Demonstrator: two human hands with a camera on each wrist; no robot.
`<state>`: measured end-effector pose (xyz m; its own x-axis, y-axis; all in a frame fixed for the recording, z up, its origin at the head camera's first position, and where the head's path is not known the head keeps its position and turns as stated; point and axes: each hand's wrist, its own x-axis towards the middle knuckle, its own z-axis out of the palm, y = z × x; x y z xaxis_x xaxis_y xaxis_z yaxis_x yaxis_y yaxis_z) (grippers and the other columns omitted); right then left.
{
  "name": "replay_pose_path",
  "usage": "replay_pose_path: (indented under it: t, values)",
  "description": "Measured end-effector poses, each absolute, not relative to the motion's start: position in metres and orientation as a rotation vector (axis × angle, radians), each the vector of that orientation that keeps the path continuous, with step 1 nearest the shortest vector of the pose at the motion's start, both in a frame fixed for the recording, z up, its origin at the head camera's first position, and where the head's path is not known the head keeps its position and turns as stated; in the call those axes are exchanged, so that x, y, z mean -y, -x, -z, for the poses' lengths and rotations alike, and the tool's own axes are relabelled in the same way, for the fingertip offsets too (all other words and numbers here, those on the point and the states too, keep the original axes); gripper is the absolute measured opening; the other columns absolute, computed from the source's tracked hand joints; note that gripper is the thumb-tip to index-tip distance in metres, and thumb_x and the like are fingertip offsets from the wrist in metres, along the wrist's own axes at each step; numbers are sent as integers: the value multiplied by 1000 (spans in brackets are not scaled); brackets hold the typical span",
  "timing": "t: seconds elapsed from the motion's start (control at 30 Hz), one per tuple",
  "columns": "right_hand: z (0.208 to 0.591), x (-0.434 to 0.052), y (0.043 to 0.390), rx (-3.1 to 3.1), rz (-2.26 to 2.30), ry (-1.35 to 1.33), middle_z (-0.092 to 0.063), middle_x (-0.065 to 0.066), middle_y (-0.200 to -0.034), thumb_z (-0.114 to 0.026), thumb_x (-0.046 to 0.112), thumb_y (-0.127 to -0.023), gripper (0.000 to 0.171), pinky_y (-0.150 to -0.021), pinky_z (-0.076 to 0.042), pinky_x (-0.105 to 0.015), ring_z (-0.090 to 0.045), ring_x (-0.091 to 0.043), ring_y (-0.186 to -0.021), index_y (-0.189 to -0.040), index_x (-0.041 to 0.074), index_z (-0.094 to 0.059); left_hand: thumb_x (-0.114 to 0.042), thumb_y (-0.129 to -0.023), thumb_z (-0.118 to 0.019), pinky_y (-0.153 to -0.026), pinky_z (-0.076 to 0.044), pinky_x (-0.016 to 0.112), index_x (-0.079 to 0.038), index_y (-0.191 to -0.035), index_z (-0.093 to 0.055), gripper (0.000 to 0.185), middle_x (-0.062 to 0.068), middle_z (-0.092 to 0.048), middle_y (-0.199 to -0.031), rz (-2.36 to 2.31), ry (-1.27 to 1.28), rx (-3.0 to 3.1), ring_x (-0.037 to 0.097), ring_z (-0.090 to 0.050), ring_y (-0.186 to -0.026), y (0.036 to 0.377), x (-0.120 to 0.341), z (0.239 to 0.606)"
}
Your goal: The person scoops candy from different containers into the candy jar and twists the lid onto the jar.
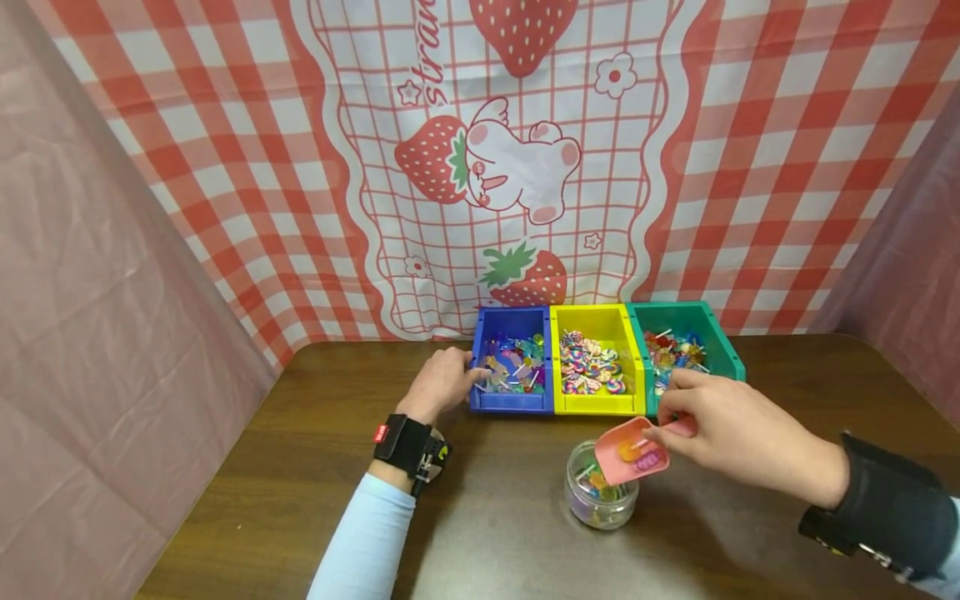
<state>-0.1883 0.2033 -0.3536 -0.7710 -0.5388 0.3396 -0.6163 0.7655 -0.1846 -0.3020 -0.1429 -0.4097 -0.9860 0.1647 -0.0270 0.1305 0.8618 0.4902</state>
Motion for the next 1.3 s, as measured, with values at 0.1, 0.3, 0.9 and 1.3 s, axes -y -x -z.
replay_pose_path:
  t: [0.1, 0.3, 0.9, 1.3]
  values:
    - [353, -203, 187, 2683, -419, -905, -38, 15, -74, -89, 38, -74, 28, -52, -33, -22, -38, 0, -61, -71, 31, -62, -35, -97, -66, -52, -43, 29, -10, -94, -69, 25, 0, -63, -66, -779, -231, -2961, 14, -60, -55, 302, 143, 410]
    - [351, -200, 184, 2660, -424, -930, -38, 15, -75, -89, 35, -74, 27, -52, -35, -21, -39, 1, -61, -71, 30, -63, -35, -97, -66, -52, -43, 28, -10, -94, -69, 25, 0, -63, -66, -771, -231, -2968, 13, -60, -55, 302, 143, 410]
    - [349, -205, 209, 2543, -443, -831, -42, 13, -74, -87, 25, -76, 25, -53, -35, -24, -39, -4, -64, -72, 25, -63, -36, -97, -66, -53, -43, 29, -11, -92, -68, 26, 0, -63, -66, -764, -245, -2971, 13, -60, -55, 301, 143, 408]
    - [349, -195, 279, 2684, -377, -588, -52, -2, -65, -77, 24, -89, 22, -50, -40, -34, -46, -19, -56, -91, 5, -68, -35, -97, -67, -53, -42, 29, -12, -87, -66, 25, 0, -62, -65, -742, -254, -2998, 13, -60, -54, 301, 142, 409]
